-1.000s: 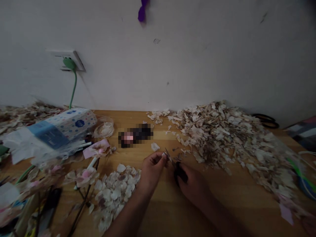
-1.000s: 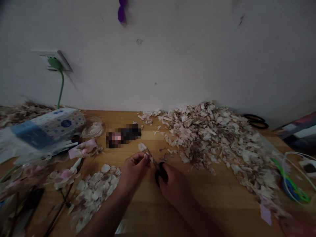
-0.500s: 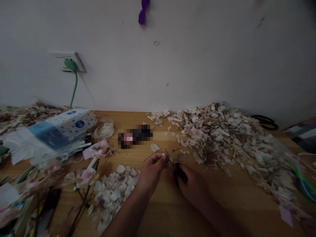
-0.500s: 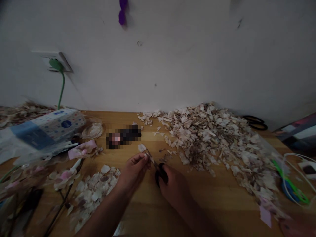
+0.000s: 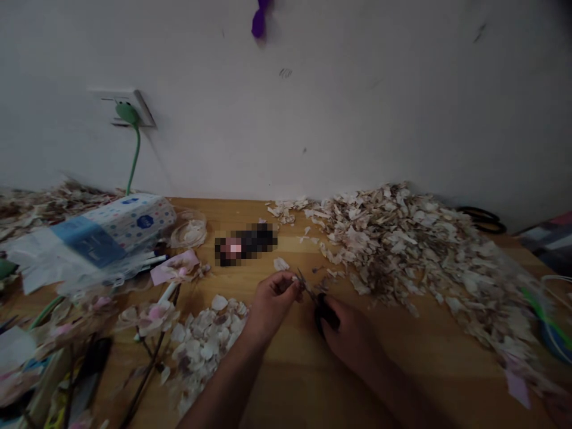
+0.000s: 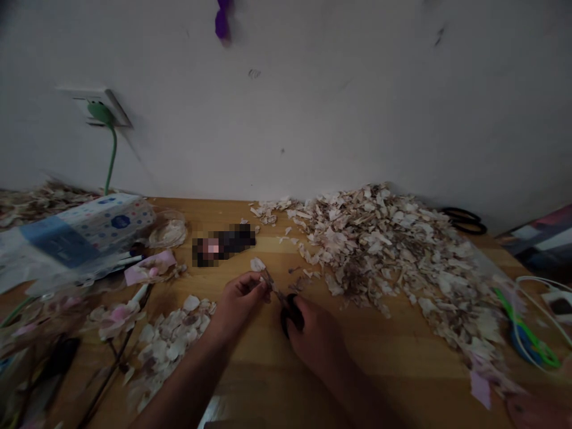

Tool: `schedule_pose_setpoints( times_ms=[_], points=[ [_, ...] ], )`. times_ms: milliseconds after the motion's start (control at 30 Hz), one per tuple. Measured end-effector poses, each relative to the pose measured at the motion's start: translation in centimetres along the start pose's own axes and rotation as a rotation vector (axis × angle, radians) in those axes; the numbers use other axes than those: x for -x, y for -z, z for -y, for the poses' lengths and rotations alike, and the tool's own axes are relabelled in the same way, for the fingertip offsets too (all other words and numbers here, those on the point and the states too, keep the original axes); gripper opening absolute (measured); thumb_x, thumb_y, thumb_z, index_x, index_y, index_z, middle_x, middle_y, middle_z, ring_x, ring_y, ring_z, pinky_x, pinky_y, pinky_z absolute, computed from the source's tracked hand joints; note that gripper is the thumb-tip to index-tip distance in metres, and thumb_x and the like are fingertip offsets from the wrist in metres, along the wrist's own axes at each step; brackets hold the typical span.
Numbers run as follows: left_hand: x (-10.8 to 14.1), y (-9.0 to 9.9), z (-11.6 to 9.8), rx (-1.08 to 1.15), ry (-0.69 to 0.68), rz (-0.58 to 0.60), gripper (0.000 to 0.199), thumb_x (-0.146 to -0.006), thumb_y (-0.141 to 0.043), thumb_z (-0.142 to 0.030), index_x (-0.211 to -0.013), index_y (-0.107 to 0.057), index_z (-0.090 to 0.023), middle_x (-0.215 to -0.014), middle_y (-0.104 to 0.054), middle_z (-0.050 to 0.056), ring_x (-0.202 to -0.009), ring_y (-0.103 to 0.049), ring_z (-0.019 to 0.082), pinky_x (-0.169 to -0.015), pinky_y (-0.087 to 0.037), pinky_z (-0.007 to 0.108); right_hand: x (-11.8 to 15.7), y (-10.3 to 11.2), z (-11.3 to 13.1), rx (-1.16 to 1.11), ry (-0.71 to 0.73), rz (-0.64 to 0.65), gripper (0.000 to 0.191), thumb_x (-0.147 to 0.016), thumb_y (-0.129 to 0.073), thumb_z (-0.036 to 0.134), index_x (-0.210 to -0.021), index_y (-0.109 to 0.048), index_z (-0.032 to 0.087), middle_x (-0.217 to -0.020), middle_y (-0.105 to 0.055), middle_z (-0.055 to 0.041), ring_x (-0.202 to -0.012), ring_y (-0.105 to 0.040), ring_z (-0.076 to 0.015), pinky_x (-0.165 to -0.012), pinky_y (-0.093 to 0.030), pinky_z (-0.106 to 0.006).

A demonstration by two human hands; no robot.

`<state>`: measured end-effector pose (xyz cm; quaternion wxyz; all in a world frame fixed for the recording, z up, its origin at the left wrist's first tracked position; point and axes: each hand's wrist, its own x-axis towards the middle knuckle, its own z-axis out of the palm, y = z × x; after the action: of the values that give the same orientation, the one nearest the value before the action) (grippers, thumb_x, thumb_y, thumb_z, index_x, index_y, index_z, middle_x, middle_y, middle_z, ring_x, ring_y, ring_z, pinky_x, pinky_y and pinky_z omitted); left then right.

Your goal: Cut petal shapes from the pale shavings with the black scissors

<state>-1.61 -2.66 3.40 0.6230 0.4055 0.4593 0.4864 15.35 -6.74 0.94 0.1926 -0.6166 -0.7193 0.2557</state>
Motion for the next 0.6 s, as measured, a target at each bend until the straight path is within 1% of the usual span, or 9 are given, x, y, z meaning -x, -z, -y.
schedule_pose_setpoints(
  times_ms=[133,267,400,500,600],
  points=[
    [0.1,0.03,-0.5,-0.038,-0.013,0.009,0.032,-0.065,-0.073,-0.047,-0.066,-0.064,-0.016,-0.055,-0.06,0.0,-0.051,-0.052,0.01,-0.054,-0.043,0.022,-0.01,-0.06,-0.04,0.003,0.008,-0.008,0.024,-0.077,-0.049,0.022,-0.098,-0.062,0.021,-0.093,-0.07,-0.0095,-0.083,-0.066,-0.0256,-0.07,-0.05,-0.035],
    [0.2,-0.04,-0.74,-0.061,-0.017,0.011,0.033,-0.066,-0.072,-0.047,-0.066,-0.065,-0.016,-0.054,-0.06,0.0,-0.051,-0.053,0.011,-0.053,-0.041,0.021,0.02,0.01,0.07,-0.012,0.002,0.008,0.024,-0.078,-0.047,0.022,-0.099,-0.06,0.02,-0.092,-0.07,-0.0086,-0.083,-0.065,-0.0255,-0.071,-0.049,-0.035],
    [0.13,0.06,-0.56,-0.072,-0.007,0.014,0.033,-0.066,-0.072,-0.047,-0.065,-0.064,-0.016,-0.053,-0.06,0.0,-0.05,-0.052,0.011,-0.052,-0.041,0.021,0.06,0.02,0.04,0.009,-0.012,0.017,0.024,-0.079,-0.047,0.023,-0.099,-0.06,0.02,-0.094,-0.07,-0.0095,-0.085,-0.065,-0.0263,-0.073,-0.049,-0.036],
    [0.02,0.19,-0.36,-0.073,0.009,0.019,0.033,-0.066,-0.073,-0.046,-0.066,-0.064,-0.015,-0.053,-0.06,0.0,-0.05,-0.052,0.01,-0.051,-0.039,0.021,0.01,0.02,0.03,0.006,-0.021,0.018,0.027,-0.079,-0.047,0.024,-0.102,-0.059,0.02,-0.098,-0.07,-0.0104,-0.088,-0.065,-0.0273,-0.076,-0.049,-0.037],
    [0.02,0.11,-0.02,-0.005,0.042,0.023,0.032,-0.064,-0.076,-0.044,-0.067,-0.065,-0.015,-0.055,-0.06,0.0,-0.051,-0.052,0.01,-0.053,-0.041,0.022,-0.06,0.09,0.11,-0.024,-0.047,0.031,0.028,-0.079,-0.047,0.024,-0.103,-0.059,0.021,-0.097,-0.07,-0.0094,-0.088,-0.066,-0.027,-0.074,-0.05,-0.037]
  ],
)
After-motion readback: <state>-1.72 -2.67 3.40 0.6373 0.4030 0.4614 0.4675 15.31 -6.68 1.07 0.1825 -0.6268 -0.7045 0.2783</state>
